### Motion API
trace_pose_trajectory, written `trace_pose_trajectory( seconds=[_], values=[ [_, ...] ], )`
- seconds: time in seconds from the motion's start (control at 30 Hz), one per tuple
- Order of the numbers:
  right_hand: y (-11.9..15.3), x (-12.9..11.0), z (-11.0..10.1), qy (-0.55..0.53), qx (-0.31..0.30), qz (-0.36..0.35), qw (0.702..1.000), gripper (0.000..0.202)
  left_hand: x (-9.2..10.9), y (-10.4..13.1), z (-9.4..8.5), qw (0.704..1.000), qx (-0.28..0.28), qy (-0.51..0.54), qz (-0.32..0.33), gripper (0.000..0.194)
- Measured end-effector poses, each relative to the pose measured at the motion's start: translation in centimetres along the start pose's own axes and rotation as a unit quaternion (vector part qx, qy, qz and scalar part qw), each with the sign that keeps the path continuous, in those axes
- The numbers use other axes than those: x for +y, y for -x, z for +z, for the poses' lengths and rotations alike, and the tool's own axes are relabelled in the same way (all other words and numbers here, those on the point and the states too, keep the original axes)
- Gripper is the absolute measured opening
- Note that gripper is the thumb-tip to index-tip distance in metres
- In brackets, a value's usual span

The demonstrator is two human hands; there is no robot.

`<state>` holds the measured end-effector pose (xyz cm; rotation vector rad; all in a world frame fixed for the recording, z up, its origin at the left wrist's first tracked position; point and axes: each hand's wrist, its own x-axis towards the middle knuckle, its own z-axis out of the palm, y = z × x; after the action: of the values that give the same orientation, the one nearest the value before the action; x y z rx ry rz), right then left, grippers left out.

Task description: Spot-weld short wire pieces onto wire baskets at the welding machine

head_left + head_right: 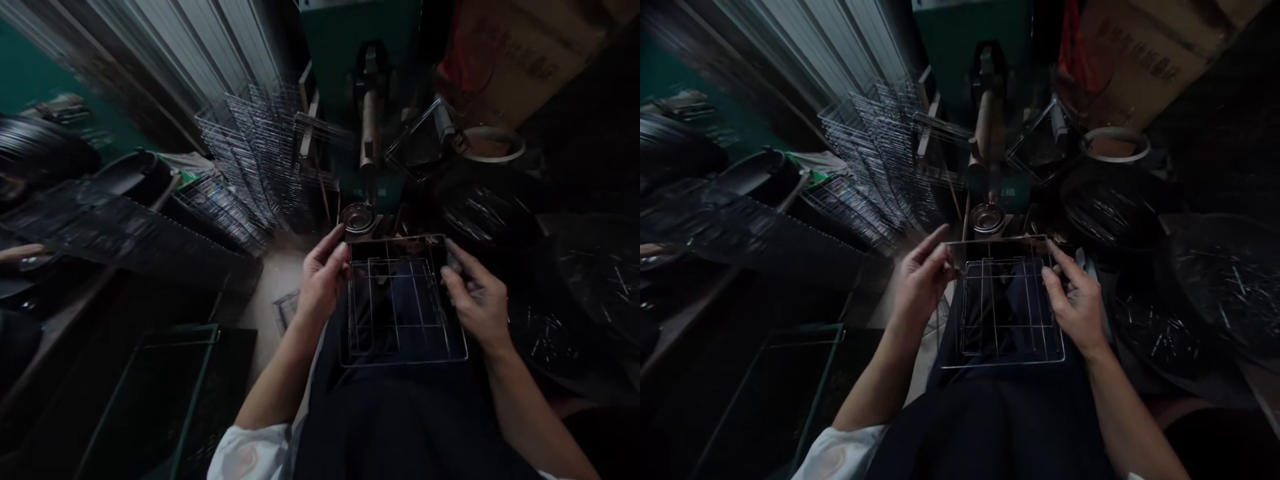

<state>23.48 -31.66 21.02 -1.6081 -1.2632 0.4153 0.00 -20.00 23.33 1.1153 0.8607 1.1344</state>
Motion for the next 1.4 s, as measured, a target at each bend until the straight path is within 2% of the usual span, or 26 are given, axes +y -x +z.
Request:
trace_pose_trajectory(
  seconds=[0.07, 0.13, 0.2, 0.3, 0.47, 0.6, 0.73, 0.8, 0.9, 0.97, 1.03, 1.1, 1.17, 1.23, 1.3, 1.4],
  values=[
    [0.0, 1.5, 0.6, 0.002, -0.004, 0.049, 0.999, 0.049, -3.1, 0.1, -0.5, 0.995, 0.004, -0.095, -0.010, 0.067],
    [0.0, 3.0, 1.2, 0.034, -0.013, 0.054, 0.998, 0.049, -5.1, 0.6, -1.2, 0.976, 0.000, -0.217, -0.016, 0.068],
    [-0.1, 4.0, 1.4, 0.073, -0.043, 0.050, 0.995, 0.052, -6.1, 1.4, -1.9, 0.947, -0.005, -0.322, -0.010, 0.058],
    [-0.5, 4.6, 1.1, 0.108, -0.093, 0.053, 0.988, 0.051, -6.1, 2.4, -2.6, 0.916, -0.023, -0.400, 0.031, 0.049],
    [-0.5, 5.1, 0.4, 0.113, -0.119, 0.033, 0.986, 0.048, -6.5, 4.3, -2.8, 0.898, -0.045, -0.434, 0.056, 0.047],
    [1.4, 6.6, 0.6, 0.063, -0.126, 0.047, 0.989, 0.054, -8.7, 5.9, -3.5, 0.909, -0.036, -0.414, 0.048, 0.049],
    [4.0, 8.0, 1.8, -0.044, -0.076, 0.099, 0.991, 0.055, -11.7, 7.2, -4.2, 0.932, -0.021, -0.362, 0.033, 0.050],
    [4.9, 8.5, 2.4, -0.072, -0.045, 0.115, 0.990, 0.056, -12.6, 7.6, -4.5, 0.937, -0.001, -0.349, 0.028, 0.049],
    [5.6, 9.0, 2.5, -0.072, -0.054, 0.117, 0.989, 0.059, -12.6, 7.8, -5.0, 0.933, -0.004, -0.359, 0.023, 0.050],
    [5.8, 9.1, 1.9, -0.058, -0.088, 0.111, 0.988, 0.062, -11.9, 8.0, -5.5, 0.930, -0.044, -0.363, 0.031, 0.056],
    [6.3, 8.9, 1.2, -0.053, -0.136, 0.096, 0.985, 0.068, -11.2, 8.2, -6.1, 0.923, -0.116, -0.362, 0.049, 0.081],
    [7.0, 8.5, 0.4, -0.057, -0.185, 0.070, 0.978, 0.080, -10.8, 8.4, -6.5, 0.908, -0.182, -0.372, 0.055, 0.122],
    [7.9, 8.1, 0.1, -0.050, -0.199, 0.041, 0.978, 0.097, -10.7, 8.5, -6.6, 0.893, -0.209, -0.396, 0.043, 0.144],
    [8.7, 7.9, 0.4, -0.037, -0.172, 0.027, 0.984, 0.103, -10.8, 8.4, -6.6, 0.890, -0.211, -0.404, 0.030, 0.142],
    [9.2, 7.7, 1.0, -0.040, -0.148, 0.035, 0.987, 0.100, -10.5, 8.0, -6.6, 0.895, -0.220, -0.386, 0.026, 0.135],
    [9.3, 7.5, 2.0, -0.074, -0.155, 0.058, 0.983, 0.101, -9.9, 7.1, -7.0, 0.907, -0.221, -0.357, 0.014, 0.132]
  ],
)
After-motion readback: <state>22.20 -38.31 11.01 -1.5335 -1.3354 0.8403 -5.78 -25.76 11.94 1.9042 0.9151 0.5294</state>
